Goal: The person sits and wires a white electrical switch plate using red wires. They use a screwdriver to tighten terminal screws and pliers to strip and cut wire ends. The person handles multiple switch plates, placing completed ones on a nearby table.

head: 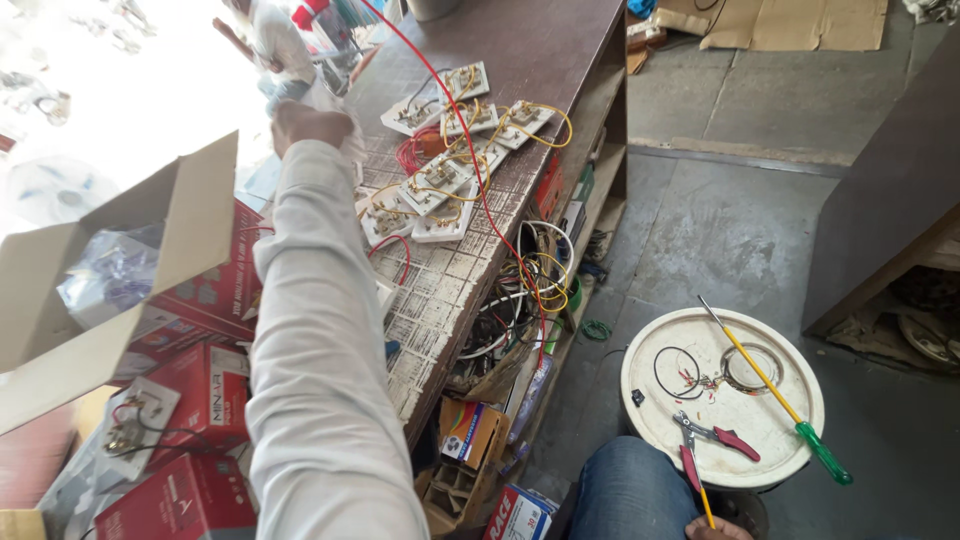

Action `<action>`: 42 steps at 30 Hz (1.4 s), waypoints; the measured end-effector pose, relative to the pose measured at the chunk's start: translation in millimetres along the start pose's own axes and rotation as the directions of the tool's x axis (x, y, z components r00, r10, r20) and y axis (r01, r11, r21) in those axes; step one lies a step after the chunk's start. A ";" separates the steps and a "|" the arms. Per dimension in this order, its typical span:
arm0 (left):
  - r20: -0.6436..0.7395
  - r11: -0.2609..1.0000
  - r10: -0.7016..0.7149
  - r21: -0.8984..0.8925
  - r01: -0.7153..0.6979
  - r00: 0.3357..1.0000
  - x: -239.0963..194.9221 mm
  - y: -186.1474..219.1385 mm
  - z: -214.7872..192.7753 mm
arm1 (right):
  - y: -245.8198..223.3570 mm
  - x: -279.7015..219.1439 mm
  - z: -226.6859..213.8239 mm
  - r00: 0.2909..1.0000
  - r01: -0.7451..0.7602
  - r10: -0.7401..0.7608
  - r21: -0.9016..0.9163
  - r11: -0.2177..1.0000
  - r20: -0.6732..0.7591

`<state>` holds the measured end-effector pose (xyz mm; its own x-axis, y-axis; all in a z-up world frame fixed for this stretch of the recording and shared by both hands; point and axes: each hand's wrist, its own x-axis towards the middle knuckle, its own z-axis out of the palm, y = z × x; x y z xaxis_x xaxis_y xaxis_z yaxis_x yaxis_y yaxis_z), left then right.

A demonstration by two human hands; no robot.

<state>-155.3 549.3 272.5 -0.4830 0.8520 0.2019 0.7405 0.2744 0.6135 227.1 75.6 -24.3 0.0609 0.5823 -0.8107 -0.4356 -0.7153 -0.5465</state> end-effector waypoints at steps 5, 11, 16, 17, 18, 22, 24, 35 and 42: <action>-0.313 0.922 0.316 -0.124 -0.368 0.896 -27.4 12.8 -49.1 | 32.4 28.7 -30.7 0.995 -0.043 0.047 -0.046 0.998 0.089; -0.251 0.638 0.755 0.067 -0.767 0.606 -177.6 34.0 -132.1 | 71.8 58.4 -60.0 0.987 0.138 -0.116 -0.224 0.965 0.109; -0.020 0.507 0.860 -0.088 -0.857 0.510 -387.0 19.6 -167.0 | 99.8 77.6 -81.2 0.962 0.177 -0.155 -0.080 0.981 0.226; 0.067 0.330 0.940 0.054 -0.942 0.333 -416.2 17.8 -163.6 | 103.3 78.2 -81.5 0.943 0.213 -0.194 -0.043 0.976 0.270; 0.186 0.141 0.967 0.183 -0.973 0.175 -443.0 10.1 -160.8 | 107.2 76.3 -80.4 0.920 0.238 -0.219 -0.020 0.971 0.325; 0.301 0.178 0.947 -0.205 -0.962 0.110 -514.7 -44.5 -124.7 | 104.4 51.0 -75.2 0.798 0.169 -0.233 0.165 0.972 0.555; 0.281 0.205 0.952 -0.301 -0.931 0.119 -547.3 -83.0 -91.7 | 102.8 35.3 -72.4 0.686 0.080 -0.262 0.288 0.954 0.679; 0.418 0.657 0.750 -0.372 -0.656 0.513 -660.0 -200.6 -2.7 | 119.3 71.3 -86.0 0.839 0.440 -0.309 -0.223 0.870 0.448; 0.499 0.805 0.593 -0.343 -0.484 0.632 -634.1 -201.8 9.8 | 131.4 52.3 -91.7 0.885 0.308 -0.200 -0.208 0.928 0.420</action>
<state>6.1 -41.9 13.1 0.3668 0.9238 0.1103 0.6697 -0.3444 0.6579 255.4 -23.3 -157.8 -0.2367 0.8206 -0.5202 -0.1983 -0.5650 -0.8009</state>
